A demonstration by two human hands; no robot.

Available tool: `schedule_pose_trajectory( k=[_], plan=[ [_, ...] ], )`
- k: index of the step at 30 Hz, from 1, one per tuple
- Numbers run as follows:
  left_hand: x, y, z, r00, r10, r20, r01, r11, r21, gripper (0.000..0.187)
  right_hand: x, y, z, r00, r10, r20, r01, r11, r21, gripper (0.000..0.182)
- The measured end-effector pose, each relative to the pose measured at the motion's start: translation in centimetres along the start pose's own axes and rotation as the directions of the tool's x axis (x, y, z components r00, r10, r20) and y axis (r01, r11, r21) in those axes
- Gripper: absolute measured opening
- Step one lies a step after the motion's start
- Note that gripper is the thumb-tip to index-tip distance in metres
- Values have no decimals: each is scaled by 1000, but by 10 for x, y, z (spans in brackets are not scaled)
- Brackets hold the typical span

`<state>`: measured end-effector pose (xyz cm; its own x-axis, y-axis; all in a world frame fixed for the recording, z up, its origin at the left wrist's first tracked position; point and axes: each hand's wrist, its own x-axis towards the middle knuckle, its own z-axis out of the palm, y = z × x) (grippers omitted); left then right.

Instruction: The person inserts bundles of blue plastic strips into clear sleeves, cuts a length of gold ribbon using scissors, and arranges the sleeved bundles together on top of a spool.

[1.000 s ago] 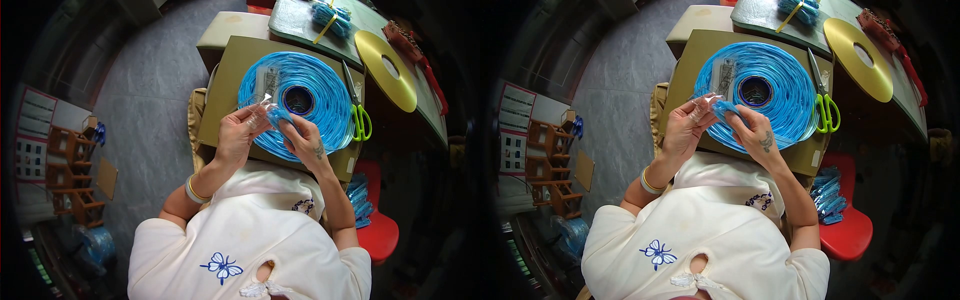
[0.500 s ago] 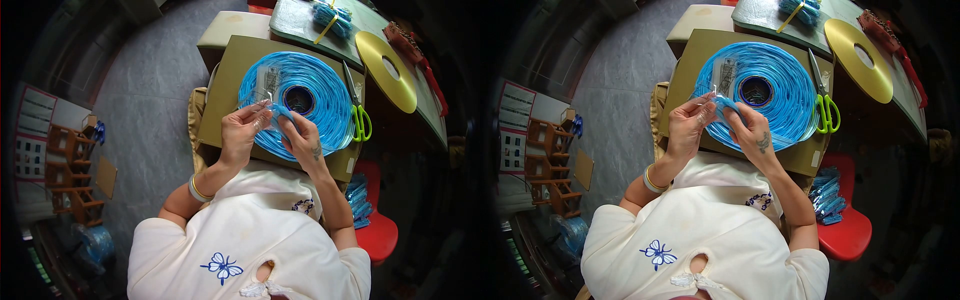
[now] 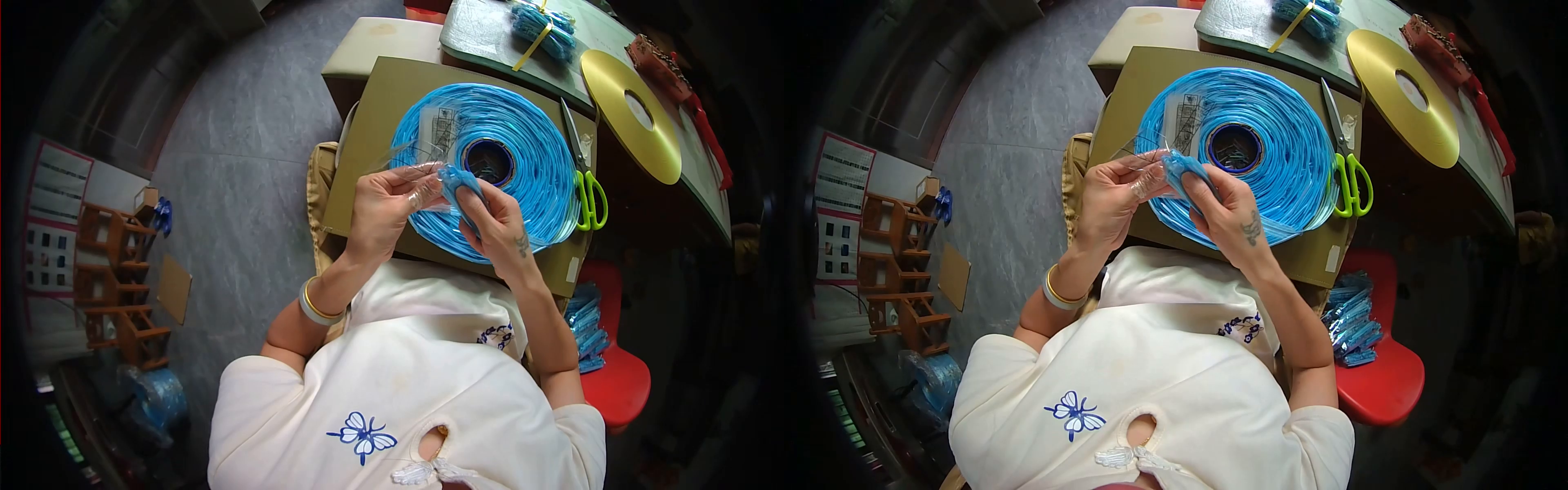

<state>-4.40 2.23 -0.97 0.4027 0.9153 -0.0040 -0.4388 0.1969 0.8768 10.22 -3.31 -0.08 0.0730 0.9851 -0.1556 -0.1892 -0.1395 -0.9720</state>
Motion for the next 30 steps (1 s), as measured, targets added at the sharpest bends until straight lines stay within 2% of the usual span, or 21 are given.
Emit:
schedule_pose_trajectory(
  k=[6, 10, 15, 21, 25, 26, 30],
  plan=[
    [-2, -3, 2, 999, 32, -14, -31, 999, 29, 26, -4, 1, 4, 991, -133, -15, 129, 980, -149, 12],
    [-3, -7, 1, 998, 57, -23, -56, 998, 11, 26, -9, 3, 10, 964, -267, 18, 257, 903, -344, 8],
    [-5, -4, -2, 998, 10, 67, -8, 1000, -27, 33, -8, 5, 9, 939, -344, 18, 323, 861, -393, 6],
    [-12, 2, 8, 997, 53, 51, -49, 997, -63, 31, -9, 1, 7, 954, -300, 9, 281, 879, -385, 6],
    [-11, -4, 5, 990, 126, 62, -129, 990, 48, 34, -9, 6, 10, 846, -525, 96, 498, 713, -494, 7],
    [-11, -4, 5, 990, 127, 61, -130, 990, 48, 34, -9, 7, 9, 846, -525, 96, 499, 713, -493, 7],
    [-12, -2, 5, 988, 74, 135, -80, 996, 35, 34, -10, 7, -2, 912, -347, 217, 408, 816, -409, 9]
  ],
)
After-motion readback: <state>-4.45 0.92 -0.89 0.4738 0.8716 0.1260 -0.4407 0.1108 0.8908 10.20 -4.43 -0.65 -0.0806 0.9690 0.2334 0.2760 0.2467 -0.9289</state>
